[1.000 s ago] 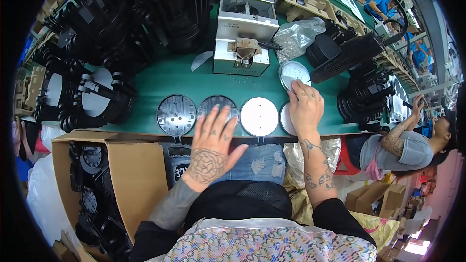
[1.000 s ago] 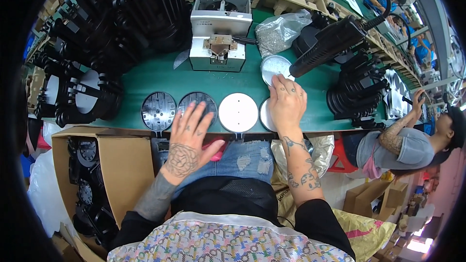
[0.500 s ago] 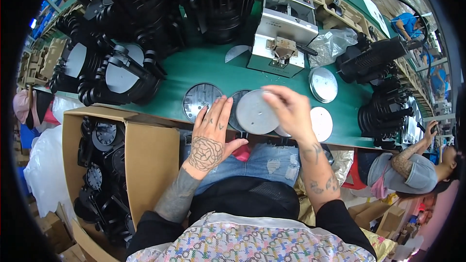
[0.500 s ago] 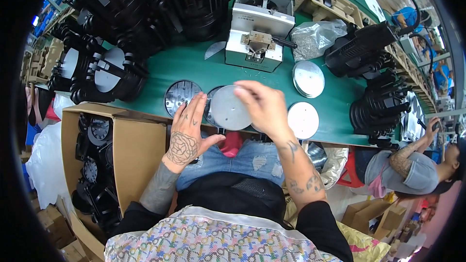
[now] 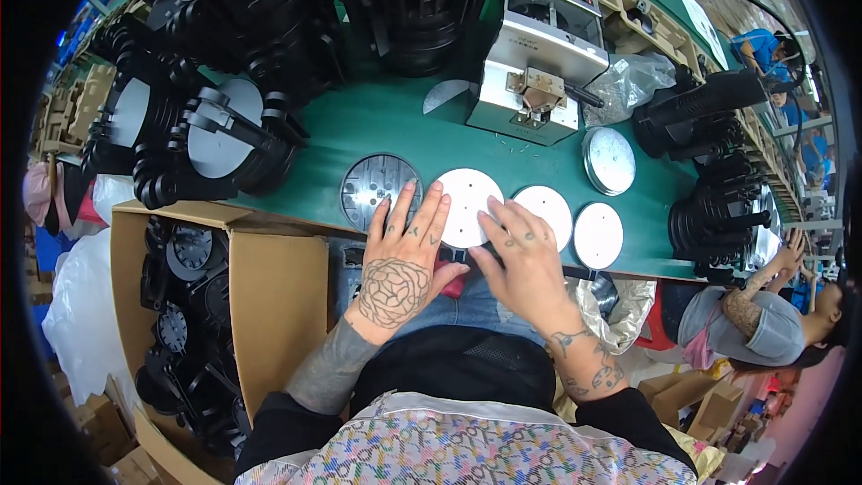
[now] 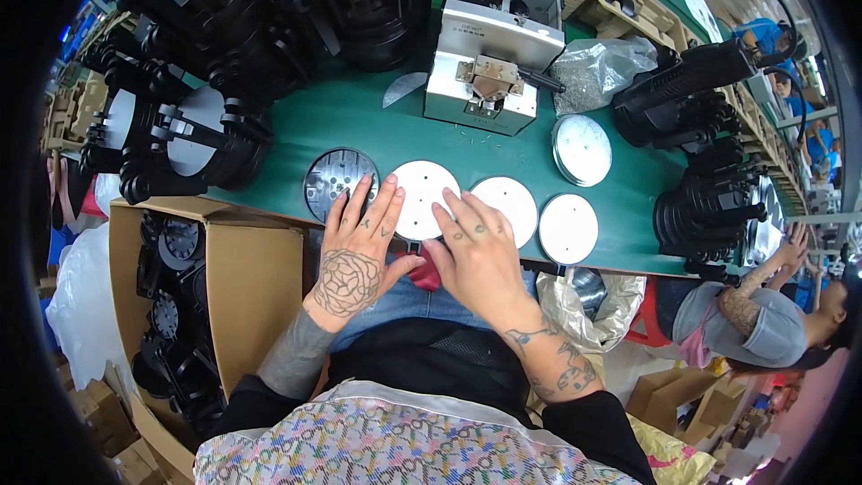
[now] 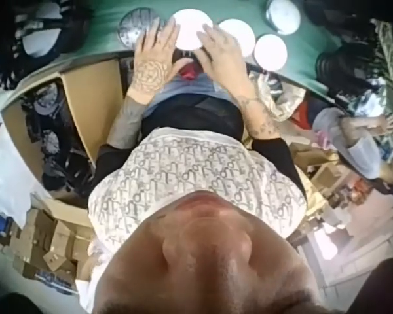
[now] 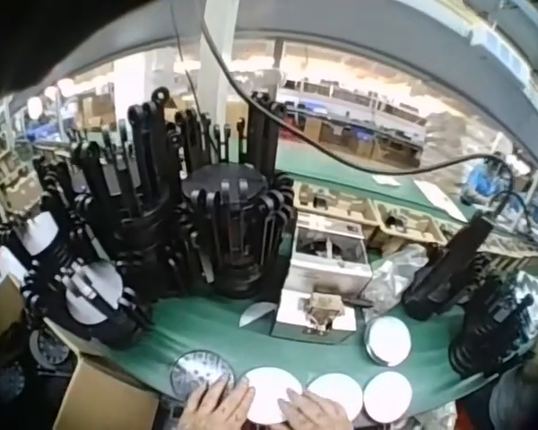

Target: The person assembles components by attaching white circular plates to black plastic bases with screws, using an electric screwdriver.

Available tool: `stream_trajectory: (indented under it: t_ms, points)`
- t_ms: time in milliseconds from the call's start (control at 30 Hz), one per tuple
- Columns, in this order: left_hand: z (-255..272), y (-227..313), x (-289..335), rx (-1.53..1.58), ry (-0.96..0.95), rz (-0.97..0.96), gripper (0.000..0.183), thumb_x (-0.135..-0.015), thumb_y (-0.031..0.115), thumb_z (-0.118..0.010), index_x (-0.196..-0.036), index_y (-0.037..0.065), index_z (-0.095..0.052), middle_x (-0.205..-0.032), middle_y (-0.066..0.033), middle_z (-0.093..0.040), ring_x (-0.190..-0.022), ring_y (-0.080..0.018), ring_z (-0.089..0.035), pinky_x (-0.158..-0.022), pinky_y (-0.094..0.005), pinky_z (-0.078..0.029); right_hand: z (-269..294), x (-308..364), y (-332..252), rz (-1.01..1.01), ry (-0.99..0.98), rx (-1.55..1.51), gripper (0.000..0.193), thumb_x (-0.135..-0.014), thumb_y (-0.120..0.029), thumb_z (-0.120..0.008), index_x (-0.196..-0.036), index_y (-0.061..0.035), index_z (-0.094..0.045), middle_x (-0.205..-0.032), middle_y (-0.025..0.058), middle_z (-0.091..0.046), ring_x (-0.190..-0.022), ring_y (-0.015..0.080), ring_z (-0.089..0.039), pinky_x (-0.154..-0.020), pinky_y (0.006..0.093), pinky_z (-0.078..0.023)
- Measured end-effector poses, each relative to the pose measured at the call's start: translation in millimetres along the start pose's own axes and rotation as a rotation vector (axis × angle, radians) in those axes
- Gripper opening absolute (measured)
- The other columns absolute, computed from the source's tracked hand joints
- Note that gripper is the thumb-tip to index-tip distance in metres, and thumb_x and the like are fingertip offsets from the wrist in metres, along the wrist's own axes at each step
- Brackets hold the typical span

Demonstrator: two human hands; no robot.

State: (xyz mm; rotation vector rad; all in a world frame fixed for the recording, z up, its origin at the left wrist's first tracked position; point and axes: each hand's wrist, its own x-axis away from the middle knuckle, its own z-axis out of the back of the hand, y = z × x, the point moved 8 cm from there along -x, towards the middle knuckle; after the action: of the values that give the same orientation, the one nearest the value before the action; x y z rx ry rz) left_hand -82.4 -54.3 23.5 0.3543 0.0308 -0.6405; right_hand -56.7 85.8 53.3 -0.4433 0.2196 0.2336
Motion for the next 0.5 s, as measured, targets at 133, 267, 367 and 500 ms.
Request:
stream_trajectory:
  t_ms: [133, 267, 367, 500]
  points:
    - [1.8, 3.2, -7.6, 0.034, -0.011, -0.011, 0.101, -0.078, 0.052, -0.078, -0.157, 0.006, -0.035, -0.162, -0.0122, -0.035, -0.147, -0.0382, -0.033, -0.118, -0.0543, -0.026, -0.7, 0.1, 7.4, 0.020, -0.080, 0.175, 0.040, -0.093, -0.017, -0.066, -0.132, -0.0115, -0.067, -0.141, 0.0059, -0.062, -0.136, 0.0326, -0.052, -0.113, 0.0496, -0.036]
    - [1.1, 2.7, -4.9, 0.024, 0.011, -0.004, 0.096, -0.079, 0.053, -0.076, -0.154, 0.004, -0.041, -0.160, -0.0129, -0.039, -0.145, -0.0376, -0.035, -0.118, -0.0552, -0.027, -9.3, 1.4, 13.5, 0.002, -0.120, 0.082, 0.038, -0.096, -0.019, -0.063, -0.133, -0.0121, -0.066, -0.145, 0.0054, -0.060, -0.141, 0.0303, -0.047, -0.117, 0.0522, -0.031]
    - [2.7, 4.5, -4.3, 0.015, 0.033, -0.013, 0.095, -0.079, 0.053, -0.076, -0.153, 0.004, -0.042, -0.159, -0.0133, -0.041, -0.144, -0.0380, -0.037, -0.117, -0.0552, -0.027, -8.2, 0.6, 17.0, 0.028, -0.118, 0.064, 0.036, -0.096, -0.020, -0.063, -0.131, -0.0113, -0.067, -0.145, 0.0065, -0.060, -0.140, 0.0307, -0.049, -0.118, 0.0532, -0.030]
    - [2.3, 6.5, -3.3, 0.006, 0.052, -0.024, 0.094, -0.080, 0.053, -0.076, -0.152, 0.004, -0.042, -0.159, -0.0140, -0.041, -0.144, -0.0386, -0.037, -0.117, -0.0557, -0.027, -2.6, -0.6, 15.5, 0.043, -0.104, 0.044, 0.036, -0.096, -0.019, -0.063, -0.130, -0.0105, -0.068, -0.142, 0.0077, -0.062, -0.138, 0.0312, -0.052, -0.118, 0.0537, -0.031]
